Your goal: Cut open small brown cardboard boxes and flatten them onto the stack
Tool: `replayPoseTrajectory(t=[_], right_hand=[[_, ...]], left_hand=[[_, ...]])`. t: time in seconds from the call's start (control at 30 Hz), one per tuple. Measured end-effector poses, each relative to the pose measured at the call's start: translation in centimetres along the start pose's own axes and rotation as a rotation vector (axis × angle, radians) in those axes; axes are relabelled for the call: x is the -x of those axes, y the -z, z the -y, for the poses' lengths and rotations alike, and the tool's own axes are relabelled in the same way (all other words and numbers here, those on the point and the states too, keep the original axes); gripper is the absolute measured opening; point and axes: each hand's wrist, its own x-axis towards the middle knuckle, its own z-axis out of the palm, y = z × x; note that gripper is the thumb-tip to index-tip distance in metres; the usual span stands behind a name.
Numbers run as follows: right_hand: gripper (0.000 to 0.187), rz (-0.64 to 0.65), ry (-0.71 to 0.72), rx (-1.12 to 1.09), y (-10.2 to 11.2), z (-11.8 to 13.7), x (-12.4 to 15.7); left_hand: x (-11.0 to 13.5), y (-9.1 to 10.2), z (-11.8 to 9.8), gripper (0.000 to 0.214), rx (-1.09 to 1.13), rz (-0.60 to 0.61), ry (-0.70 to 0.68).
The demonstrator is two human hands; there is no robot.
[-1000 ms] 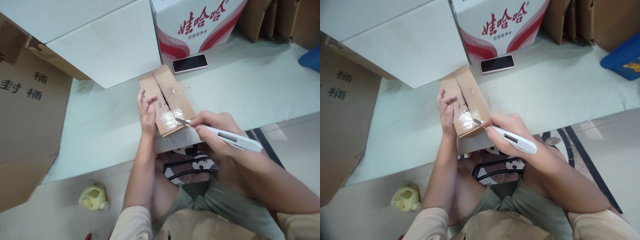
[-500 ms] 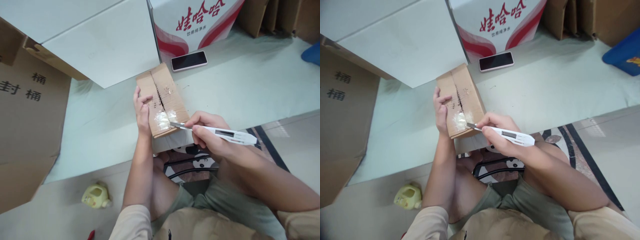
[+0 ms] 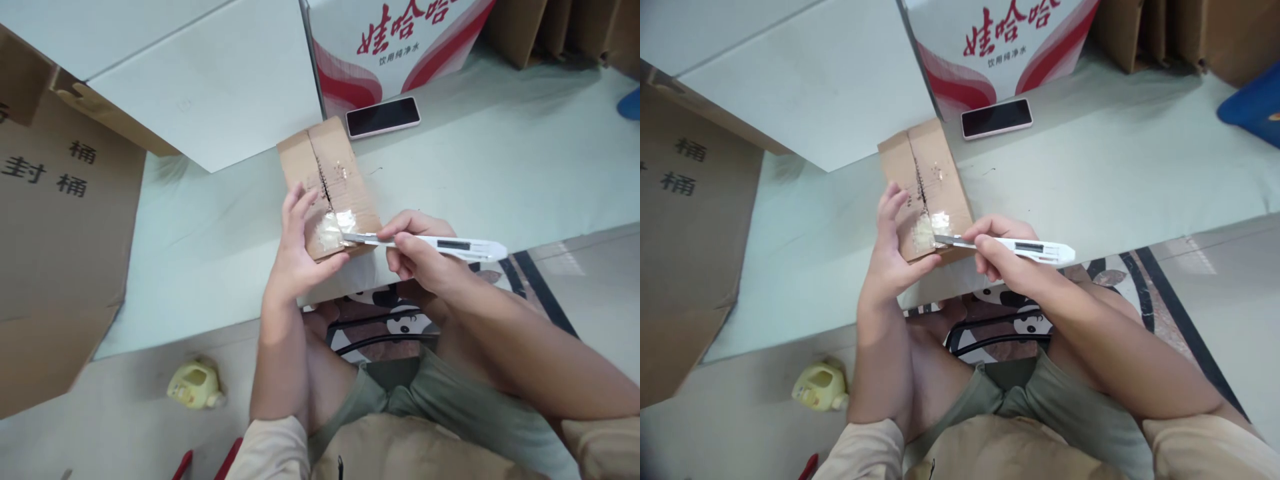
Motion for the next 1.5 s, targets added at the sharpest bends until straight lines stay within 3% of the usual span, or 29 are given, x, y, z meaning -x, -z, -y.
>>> replayPoseTrajectory(t=[0.07,0.13,0.23,0.3,0.37,0.5,0.77,0.93,1.03,1.13,1.3,1.5], right_hand=[[0.03,-0.072,0.125,0.002,0.2,0.5,0.4],[0.027,-0.236,0.278,0.056,0.8,0.9,0.4],[0.014,-0.459,0.352,0.392,2.3,0.8,-1.0],[0.015,-0.452,0.279,0.736,3.5,0.0,-2.5],[0.027,-0.353,0.161,1.036,4.4,-1.0,-4.1],[0.037,-0.227,0.052,1.315,4.8,-3.0,-5.9],[0.043,-0.134,0.169,1.352,4.7,-4.6,-6.0],[0.039,-0.195,0.589,1.106,2.7,-2.0,-4.3],[0.044,-0.151,0.765,1.037,-0.1,0.7,-3.2],[0.045,-0.054,0.741,1.09,-2.0,2.2,-3.2],[0.046,0.091,0.663,1.101,-1.8,1.5,-3.7],[0.038,-0.013,0.722,1.103,-0.9,0.1,-3.9]], left_hand=[[0.2,0.5,0.3,0.099,-0.013,0.018,0.024],[0.3,1.1,1.1,0.095,-0.007,-0.004,0.051],[0.6,2.1,2.4,0.089,0.026,-0.094,0.089],[0.8,2.5,3.1,0.086,0.056,-0.141,0.097],[0.9,2.6,3.5,0.081,0.086,-0.19,0.091],[1.1,2.2,3.4,0.062,0.043,-0.333,0.098],[0.8,2.3,3.0,0.034,-0.223,-0.456,0.011],[0.7,2.0,2.5,0.029,-0.152,-0.433,0.049],[0.1,1.0,0.8,0.021,-0.102,-0.345,-0.04],[-0.8,-0.2,-1.5,0.015,-0.048,-0.28,-0.095],[-1.6,-1.2,-2.3,0.037,0.061,-0.252,0.104],[-1.9,-1.5,-0.9,0.045,0.178,-0.166,0.146]])
